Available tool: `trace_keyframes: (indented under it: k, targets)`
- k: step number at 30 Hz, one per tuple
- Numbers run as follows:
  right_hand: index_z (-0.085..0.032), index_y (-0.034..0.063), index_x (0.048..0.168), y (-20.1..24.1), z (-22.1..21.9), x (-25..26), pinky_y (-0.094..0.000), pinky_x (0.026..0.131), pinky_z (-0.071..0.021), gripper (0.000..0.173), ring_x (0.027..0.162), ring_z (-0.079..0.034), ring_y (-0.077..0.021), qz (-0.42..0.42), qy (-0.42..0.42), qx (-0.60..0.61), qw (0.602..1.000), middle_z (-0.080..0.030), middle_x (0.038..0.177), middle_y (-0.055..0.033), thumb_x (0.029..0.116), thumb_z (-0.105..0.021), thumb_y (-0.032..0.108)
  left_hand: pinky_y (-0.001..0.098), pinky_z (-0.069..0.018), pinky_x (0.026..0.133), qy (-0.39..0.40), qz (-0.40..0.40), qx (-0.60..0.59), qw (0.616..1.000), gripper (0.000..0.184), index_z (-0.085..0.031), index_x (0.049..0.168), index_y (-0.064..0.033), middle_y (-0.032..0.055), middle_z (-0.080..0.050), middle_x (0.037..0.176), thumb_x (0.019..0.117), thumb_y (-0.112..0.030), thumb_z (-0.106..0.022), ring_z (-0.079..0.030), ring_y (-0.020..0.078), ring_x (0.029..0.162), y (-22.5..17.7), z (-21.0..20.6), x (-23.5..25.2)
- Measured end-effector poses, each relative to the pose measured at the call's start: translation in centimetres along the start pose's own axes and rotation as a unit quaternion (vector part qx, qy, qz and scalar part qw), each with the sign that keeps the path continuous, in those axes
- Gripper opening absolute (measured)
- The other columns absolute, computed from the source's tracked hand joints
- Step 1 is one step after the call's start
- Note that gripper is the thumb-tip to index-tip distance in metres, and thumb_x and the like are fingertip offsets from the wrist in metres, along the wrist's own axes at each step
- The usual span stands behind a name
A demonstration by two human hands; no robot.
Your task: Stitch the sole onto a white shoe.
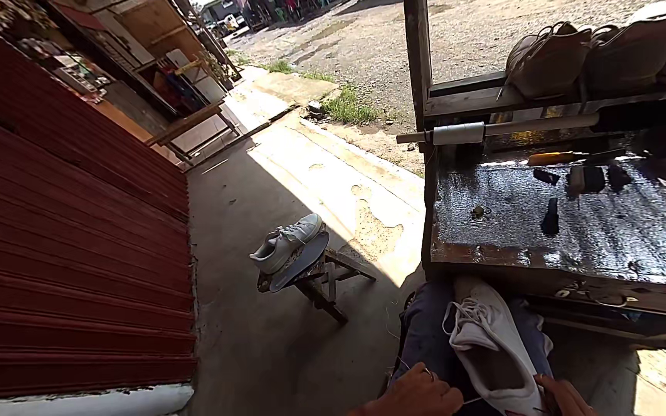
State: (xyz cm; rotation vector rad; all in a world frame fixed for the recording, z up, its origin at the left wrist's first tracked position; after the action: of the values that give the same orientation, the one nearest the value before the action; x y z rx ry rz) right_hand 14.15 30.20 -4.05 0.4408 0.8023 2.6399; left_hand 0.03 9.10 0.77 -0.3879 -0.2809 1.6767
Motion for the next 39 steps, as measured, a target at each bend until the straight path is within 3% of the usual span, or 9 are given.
trace_keyframes:
  k: [2, 4, 7, 9, 11, 16, 21, 36, 39]
  targets:
    - [-0.068, -0.0021, 0.116, 0.3, -0.6, 0.4, -0.0465, 0.053, -0.0502, 0.083, 0.064, -0.062, -0.0282, 0.004, -0.02, 0.028, 0.999, -0.065, 0.086, -0.0167, 0.0751, -0.077, 0.07, 0.0454, -0.0546, 0.082, -0.012, 0.015, -0.052, 0.998, 0.022, -0.067, 0.105, -0.008, 0.0095, -0.071, 0.089, 0.1053, -0.018, -0.047, -0.07, 0.0267, 0.088, 0.7, 0.6, 0.3]
    - [-0.066, 0.0038, 0.122, -0.2, -0.4, 0.0, -0.0307, 0.054, -0.0504, 0.082, 0.066, -0.057, -0.0121, -0.021, -0.022, 0.126, 0.992, -0.063, 0.088, -0.005, 0.0776, -0.073, 0.072, 0.0414, -0.0564, 0.086, -0.04, 0.037, -0.195, 0.979, 0.028, -0.066, 0.12, -0.0021, 0.0135, -0.07, 0.106, 0.106, -0.02, -0.049, -0.069, 0.0223, 0.094, 0.5, 1.4, 1.7]
    - [-0.053, 0.0011, 0.13, -2.2, -0.2, -1.4, -0.0234, 0.067, -0.0547, 0.056, 0.076, -0.06, -0.0026, -0.175, -0.042, 0.403, 0.897, -0.065, 0.107, -0.0007, 0.0912, -0.073, 0.037, 0.0256, -0.0553, 0.076, 0.049, 0.102, -0.428, 0.896, 0.061, -0.04, 0.153, -0.0028, 0.0108, -0.056, 0.144, 0.1025, -0.032, -0.059, -0.063, 0.0069, 0.089, 0.2, 0.7, 4.4]
    - [-0.047, 0.0033, 0.127, -4.2, -2.1, -3.1, -0.0316, 0.072, -0.0557, 0.038, 0.08, -0.063, -0.0094, -0.256, -0.111, 0.442, 0.853, -0.063, 0.101, -0.0032, 0.0915, -0.058, 0.012, 0.0223, -0.053, 0.061, 0.16, 0.136, -0.544, 0.812, 0.06, -0.04, 0.154, -0.0113, 0.0014, -0.066, 0.115, 0.1009, -0.03, -0.062, -0.059, 0.0034, 0.07, 0.0, -1.2, 5.5]
    - [-0.048, 0.0009, 0.126, -4.6, -3.2, -4.7, -0.0342, 0.077, -0.0578, 0.03, 0.086, -0.066, -0.0141, -0.268, -0.125, 0.409, 0.863, -0.065, 0.103, -0.0078, 0.0964, -0.05, 0.004, 0.0167, -0.0417, 0.047, 0.223, 0.125, -0.641, 0.723, 0.044, -0.049, 0.143, -0.0163, -0.0042, -0.066, 0.095, 0.1006, -0.022, -0.061, -0.048, 0.0001, 0.054, 0.0, -3.1, 6.1]
    - [-0.035, 0.0125, 0.154, -3.2, 1.4, -4.8, -0.0286, 0.052, -0.0547, 0.05, 0.059, -0.059, -0.011, -0.285, -0.093, 0.347, 0.888, -0.065, 0.095, -0.0038, 0.1069, -0.048, 0.023, 0.0117, -0.039, 0.046, 0.244, 0.11, -0.764, 0.587, 0.057, -0.049, 0.144, -0.0174, -0.0019, -0.07, 0.108, 0.0927, -0.016, -0.074, -0.048, -0.0038, 0.056, 1.1, -4.2, 6.3]
    - [-0.073, 0.0201, 0.127, -0.4, 2.2, -4.8, -0.0309, 0.07, -0.0541, 0.031, 0.078, -0.062, -0.0069, -0.215, 0.027, 0.203, 0.955, -0.068, 0.096, 0.0004, 0.1072, -0.051, 0.031, 0.0113, -0.0412, 0.046, 0.249, 0.112, -0.784, 0.557, 0.059, -0.049, 0.144, -0.0183, -0.0023, -0.071, 0.109, 0.091, -0.017, -0.076, -0.05, -0.0043, 0.056, 1.4, -4.7, 6.2]
    - [-0.076, 0.0237, 0.123, -0.4, 1.9, -4.2, -0.0317, 0.065, -0.0536, 0.029, 0.076, -0.063, -0.0092, -0.185, 0.078, 0.173, 0.964, -0.066, 0.09, -0.0001, 0.1054, -0.054, 0.028, 0.0113, -0.0433, 0.046, 0.256, 0.105, -0.807, 0.521, 0.059, -0.05, 0.144, -0.0161, 0.002, -0.07, 0.119, 0.0912, -0.011, -0.075, -0.054, -0.0036, 0.059, 2.0, -5.3, 6.1]
    - [-0.076, 0.0235, 0.123, -0.3, 2.5, -3.3, -0.0339, 0.056, -0.0504, 0.029, 0.068, -0.062, -0.0118, -0.122, 0.097, 0.116, 0.981, -0.066, 0.086, -0.0007, 0.1042, -0.054, 0.026, 0.0112, -0.0423, 0.046, 0.255, 0.101, -0.809, 0.519, 0.059, -0.05, 0.144, -0.0161, 0.0021, -0.069, 0.121, 0.0913, -0.011, -0.075, -0.053, -0.0036, 0.059, 2.0, -5.4, 6.0]
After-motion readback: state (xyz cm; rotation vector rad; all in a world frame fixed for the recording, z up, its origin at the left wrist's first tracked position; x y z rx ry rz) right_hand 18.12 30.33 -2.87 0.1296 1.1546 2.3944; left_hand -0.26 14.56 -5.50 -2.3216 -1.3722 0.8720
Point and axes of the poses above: each hand's wrist, its own x-axis towards the middle knuckle, its own z-axis out of the back of the hand, y = z × x, the point moved 5 cm from there along x, towards the middle knuckle
